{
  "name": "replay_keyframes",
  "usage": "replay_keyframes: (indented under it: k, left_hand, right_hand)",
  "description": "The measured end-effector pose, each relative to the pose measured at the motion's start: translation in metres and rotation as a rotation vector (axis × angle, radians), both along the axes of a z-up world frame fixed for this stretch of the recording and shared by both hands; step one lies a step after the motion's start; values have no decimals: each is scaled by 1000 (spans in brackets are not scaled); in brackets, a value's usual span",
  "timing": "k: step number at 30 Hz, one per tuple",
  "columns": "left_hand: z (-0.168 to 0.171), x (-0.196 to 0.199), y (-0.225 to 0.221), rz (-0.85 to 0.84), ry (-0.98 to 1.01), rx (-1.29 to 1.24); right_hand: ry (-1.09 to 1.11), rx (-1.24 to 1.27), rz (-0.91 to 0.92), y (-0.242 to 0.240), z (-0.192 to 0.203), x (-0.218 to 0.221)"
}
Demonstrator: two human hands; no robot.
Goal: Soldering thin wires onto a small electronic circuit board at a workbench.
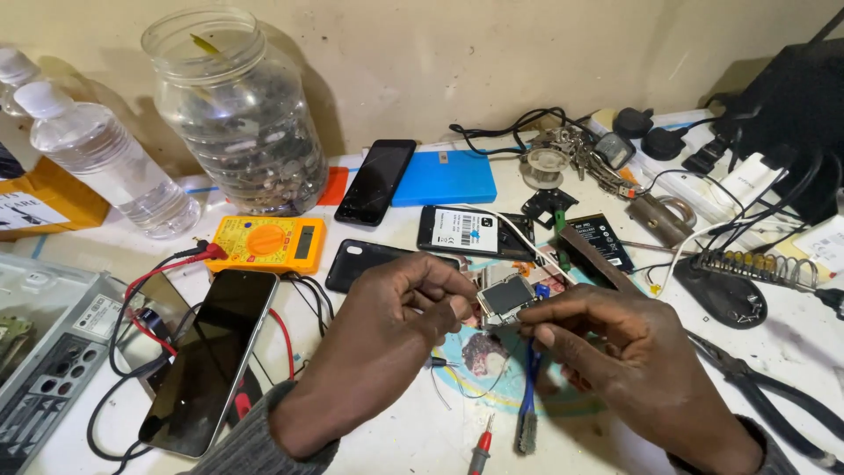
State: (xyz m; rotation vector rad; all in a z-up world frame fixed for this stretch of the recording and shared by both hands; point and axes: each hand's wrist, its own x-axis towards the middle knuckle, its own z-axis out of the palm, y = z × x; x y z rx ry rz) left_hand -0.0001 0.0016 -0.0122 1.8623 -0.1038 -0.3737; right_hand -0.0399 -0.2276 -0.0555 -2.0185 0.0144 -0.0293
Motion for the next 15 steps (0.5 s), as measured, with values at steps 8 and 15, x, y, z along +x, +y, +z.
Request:
replay_keyframes:
  k: [8, 15]
  left_hand:
    - [-16, -9, -8, -231, 362, -124]
    - [-17, -3, -3, -167, 525, -422]
  right_hand:
    - [-133, -89, 186, 9, -11, -6]
    - [-386, -197, 117, 16, -12, -10]
